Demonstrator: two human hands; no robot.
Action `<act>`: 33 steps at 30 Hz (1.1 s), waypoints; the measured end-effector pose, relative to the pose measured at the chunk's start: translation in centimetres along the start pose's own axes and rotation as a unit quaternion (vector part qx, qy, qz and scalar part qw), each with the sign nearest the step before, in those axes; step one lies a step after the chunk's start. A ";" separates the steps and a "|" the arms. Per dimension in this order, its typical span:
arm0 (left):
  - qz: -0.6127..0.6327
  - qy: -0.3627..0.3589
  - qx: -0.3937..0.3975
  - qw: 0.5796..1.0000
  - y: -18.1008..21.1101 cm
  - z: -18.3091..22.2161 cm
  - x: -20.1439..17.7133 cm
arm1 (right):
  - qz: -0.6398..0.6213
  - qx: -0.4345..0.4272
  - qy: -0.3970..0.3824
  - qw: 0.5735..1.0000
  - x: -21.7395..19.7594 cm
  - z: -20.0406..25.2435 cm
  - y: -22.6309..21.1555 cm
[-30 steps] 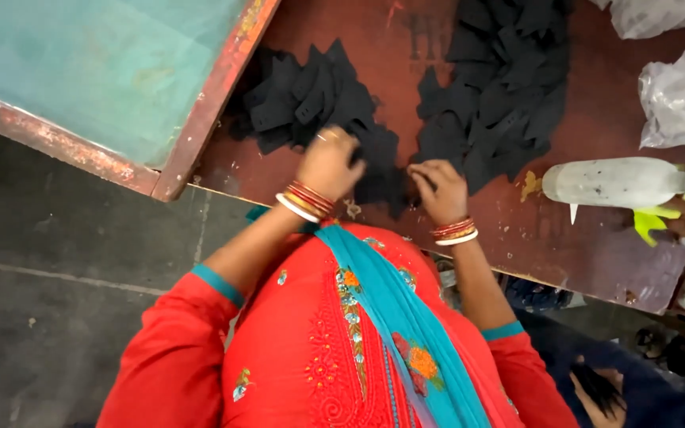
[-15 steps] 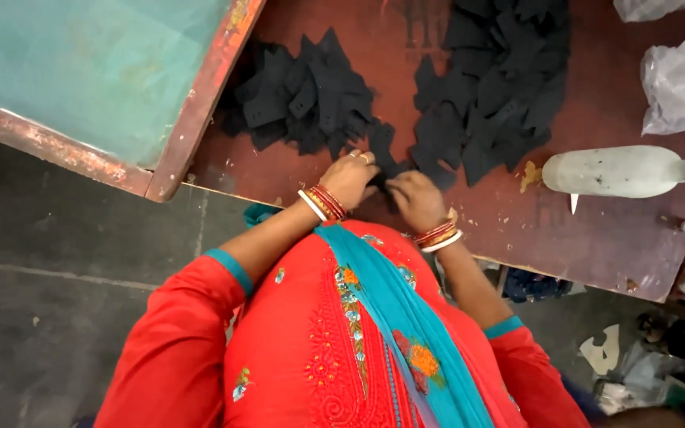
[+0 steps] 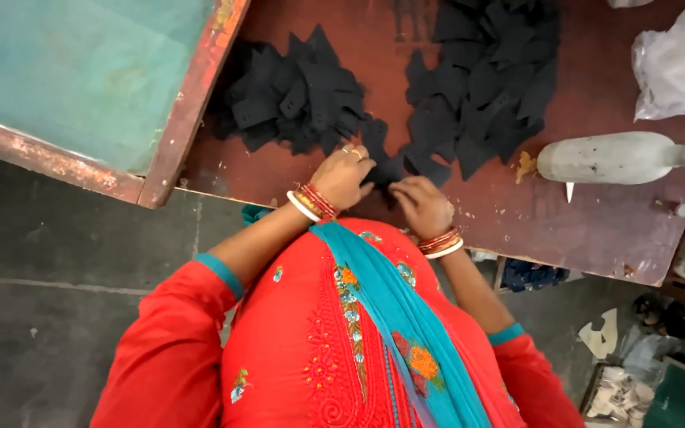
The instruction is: Organizing and sorting small black fabric pieces on a workbench, occasionally using a screen printing frame.
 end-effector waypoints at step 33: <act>-0.076 0.049 -0.006 0.996 -2.0 -1.8 -10.5 | -0.008 0.027 0.078 0.997 -1.8 0.1 -0.3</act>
Point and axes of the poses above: each hand's wrist, its own z-axis away from the middle knuckle, its own x-axis out of the palm, y = z × x, the point moved 2 cm from there along -z, towards the middle knuckle, and after that the axes turned 11 degrees about -x, right-handed, at the moved point
